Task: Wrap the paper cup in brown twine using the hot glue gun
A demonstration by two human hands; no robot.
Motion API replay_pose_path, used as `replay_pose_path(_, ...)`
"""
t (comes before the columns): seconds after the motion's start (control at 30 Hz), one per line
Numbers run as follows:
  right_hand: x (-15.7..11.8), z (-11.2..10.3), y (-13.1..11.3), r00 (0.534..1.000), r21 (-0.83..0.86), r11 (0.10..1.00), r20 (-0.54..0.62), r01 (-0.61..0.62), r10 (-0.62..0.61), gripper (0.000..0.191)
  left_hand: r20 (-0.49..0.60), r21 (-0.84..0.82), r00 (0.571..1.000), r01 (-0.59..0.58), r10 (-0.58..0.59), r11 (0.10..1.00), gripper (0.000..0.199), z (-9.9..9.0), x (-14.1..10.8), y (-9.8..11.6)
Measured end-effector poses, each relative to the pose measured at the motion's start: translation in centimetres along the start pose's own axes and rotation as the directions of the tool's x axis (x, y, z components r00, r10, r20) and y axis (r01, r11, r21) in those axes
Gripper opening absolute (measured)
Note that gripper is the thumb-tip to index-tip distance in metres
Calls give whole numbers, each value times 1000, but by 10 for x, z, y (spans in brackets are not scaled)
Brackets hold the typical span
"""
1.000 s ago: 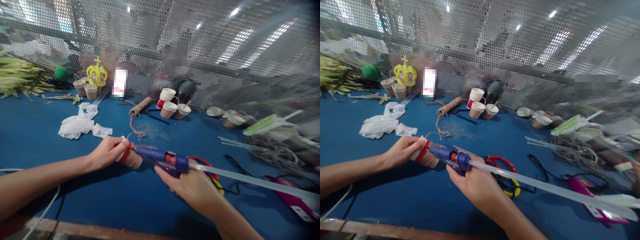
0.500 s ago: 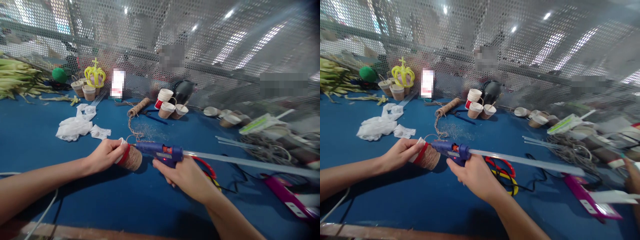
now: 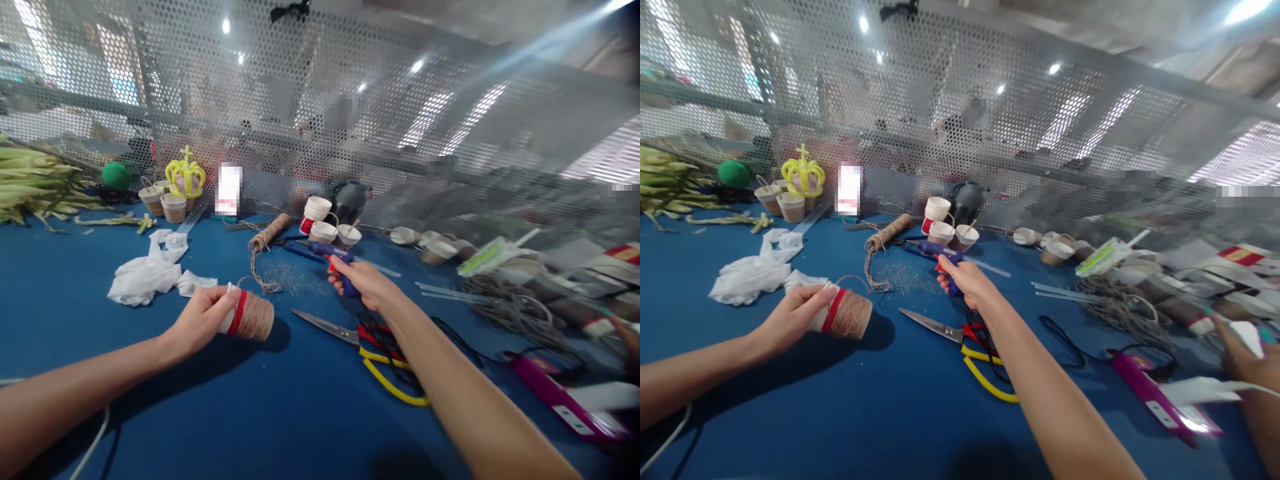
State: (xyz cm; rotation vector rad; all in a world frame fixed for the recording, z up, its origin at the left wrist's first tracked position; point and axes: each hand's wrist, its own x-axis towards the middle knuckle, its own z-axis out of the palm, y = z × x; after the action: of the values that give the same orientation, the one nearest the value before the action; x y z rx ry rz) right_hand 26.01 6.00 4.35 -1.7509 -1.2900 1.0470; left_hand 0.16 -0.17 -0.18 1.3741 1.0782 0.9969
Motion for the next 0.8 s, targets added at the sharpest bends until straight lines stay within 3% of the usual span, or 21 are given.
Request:
replay_pose_path(0.17,22,11,15,998,-218,975,-57,-27,15,23,38,59,998,-47,44,997,39,1,-7,5)
replay_pose_path(0.33,13,17,8,981,-380,918,-105,113,-164,16,109,154,986,-141,125,978,41,1,-11,5)
replay_pose_path(0.43,-16,32,-7,960,-391,883,5,260,-281,26,152,229,975,-193,161,954,41,1,-13,4)
replay_pose_path(0.5,-39,47,-16,939,-344,875,165,341,-301,34,170,295,967,-236,192,926,39,2,-14,5)
replay_pose_path(0.57,-59,61,-22,876,-218,887,368,407,-312,44,196,346,952,-292,235,892,37,2,-16,6)
replay_pose_path(0.67,-74,77,-23,830,-88,899,431,428,-353,48,260,384,918,-382,299,840,36,3,-18,9)
replay_pose_path(0.8,-74,81,-20,842,-10,949,464,315,-275,51,318,460,874,-481,367,746,32,3,-20,11)
